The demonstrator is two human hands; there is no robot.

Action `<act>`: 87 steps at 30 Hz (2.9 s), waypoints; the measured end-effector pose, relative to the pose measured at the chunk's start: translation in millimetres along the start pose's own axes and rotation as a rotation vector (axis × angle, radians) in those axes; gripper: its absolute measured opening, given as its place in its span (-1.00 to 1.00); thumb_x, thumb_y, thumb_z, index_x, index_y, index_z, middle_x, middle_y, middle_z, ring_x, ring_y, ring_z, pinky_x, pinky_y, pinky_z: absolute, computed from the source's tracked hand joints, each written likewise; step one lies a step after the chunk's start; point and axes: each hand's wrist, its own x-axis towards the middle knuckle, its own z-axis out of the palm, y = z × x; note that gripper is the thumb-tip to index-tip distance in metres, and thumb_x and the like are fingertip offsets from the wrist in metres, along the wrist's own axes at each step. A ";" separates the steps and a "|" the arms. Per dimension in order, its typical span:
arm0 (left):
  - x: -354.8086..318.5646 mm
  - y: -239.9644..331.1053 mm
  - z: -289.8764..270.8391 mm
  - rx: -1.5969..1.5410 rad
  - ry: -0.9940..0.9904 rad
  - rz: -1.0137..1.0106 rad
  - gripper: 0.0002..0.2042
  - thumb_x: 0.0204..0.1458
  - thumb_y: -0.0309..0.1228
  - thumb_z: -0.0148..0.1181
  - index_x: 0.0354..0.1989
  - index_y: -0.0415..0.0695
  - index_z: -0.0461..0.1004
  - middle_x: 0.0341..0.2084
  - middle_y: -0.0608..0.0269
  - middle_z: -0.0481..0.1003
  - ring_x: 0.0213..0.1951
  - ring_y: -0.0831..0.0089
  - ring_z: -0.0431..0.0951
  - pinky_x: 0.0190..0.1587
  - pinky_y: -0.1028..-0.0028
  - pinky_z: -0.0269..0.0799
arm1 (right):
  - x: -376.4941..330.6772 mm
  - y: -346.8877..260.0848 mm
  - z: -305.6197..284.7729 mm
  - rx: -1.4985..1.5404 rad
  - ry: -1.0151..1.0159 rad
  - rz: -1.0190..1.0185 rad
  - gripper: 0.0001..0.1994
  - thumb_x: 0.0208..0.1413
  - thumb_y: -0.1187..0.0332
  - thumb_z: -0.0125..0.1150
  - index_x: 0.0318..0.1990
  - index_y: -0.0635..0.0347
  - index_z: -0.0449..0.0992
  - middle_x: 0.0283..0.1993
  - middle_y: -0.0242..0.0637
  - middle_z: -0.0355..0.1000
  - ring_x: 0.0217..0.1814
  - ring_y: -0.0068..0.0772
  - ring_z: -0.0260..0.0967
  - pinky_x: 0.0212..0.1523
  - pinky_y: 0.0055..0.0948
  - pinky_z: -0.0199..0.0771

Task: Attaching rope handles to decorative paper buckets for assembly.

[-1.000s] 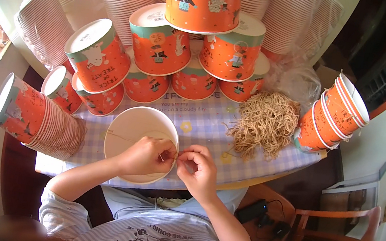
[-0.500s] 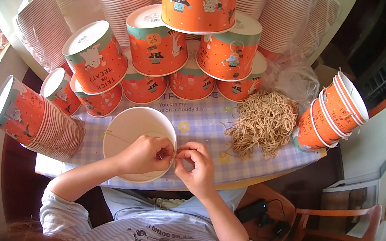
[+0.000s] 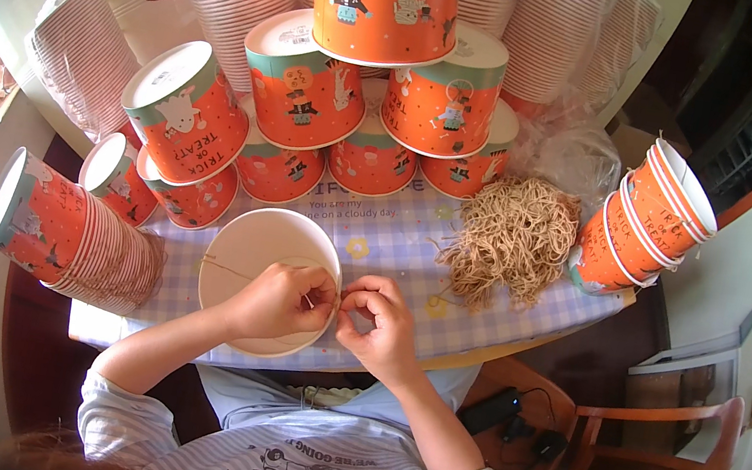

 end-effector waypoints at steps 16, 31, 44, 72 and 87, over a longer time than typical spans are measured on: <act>1.2 -2.4 1.6 0.001 0.002 -0.034 -0.90 -0.26 -0.48 0.11 -0.51 -0.20 0.42 -0.59 0.10 0.49 -0.49 0.23 0.53 -0.38 0.38 0.44 | -1.7 6.6 7.2 0.066 0.022 0.077 -0.87 -0.27 0.62 0.20 -0.49 0.28 0.42 -0.25 -0.32 0.29 -0.22 -0.53 0.32 -0.29 -0.65 0.41; 0.9 -2.5 2.5 0.061 0.031 0.036 -0.88 -0.24 -0.49 0.13 -0.48 -0.19 0.39 -0.59 0.12 0.48 -0.51 0.26 0.53 -0.40 0.39 0.44 | 1.4 8.1 3.0 0.099 0.019 0.026 -0.84 -0.22 0.61 0.18 -0.41 0.29 0.40 -0.23 -0.33 0.28 -0.24 -0.57 0.31 -0.27 -0.65 0.40; 0.6 -2.9 8.8 0.191 0.074 0.087 -0.87 -0.22 -0.50 0.13 -0.46 -0.21 0.36 -0.60 0.11 0.46 -0.54 0.23 0.51 -0.45 0.36 0.43 | 4.9 14.6 -4.4 0.159 -0.041 0.025 -0.89 -0.10 0.53 0.16 -0.39 0.27 0.37 -0.24 -0.38 0.25 -0.36 -0.67 0.24 -0.38 -0.71 0.28; 7.1 -13.2 0.5 -0.417 0.146 0.062 -0.91 -0.04 -0.49 0.03 -0.40 -0.25 0.34 -0.51 0.29 0.44 -0.54 0.62 0.42 -0.48 0.60 0.35 | 14.9 9.1 -6.2 0.018 -0.052 -0.062 -0.88 -0.10 0.50 0.23 -0.36 0.27 0.47 -0.27 -0.31 0.35 -0.21 -0.51 0.33 -0.24 -0.53 0.35; 4.0 -11.0 -15.1 -0.217 0.063 0.003 -0.89 0.03 -0.49 -0.01 -0.34 -0.28 0.27 -0.48 0.17 0.48 -0.37 0.51 0.51 -0.34 0.53 0.42 | 30.4 11.3 -20.7 0.095 -0.163 0.059 -0.83 -0.02 0.44 0.19 -0.26 0.28 0.42 -0.33 -0.40 0.38 -0.38 -0.67 0.27 -0.39 -0.64 0.30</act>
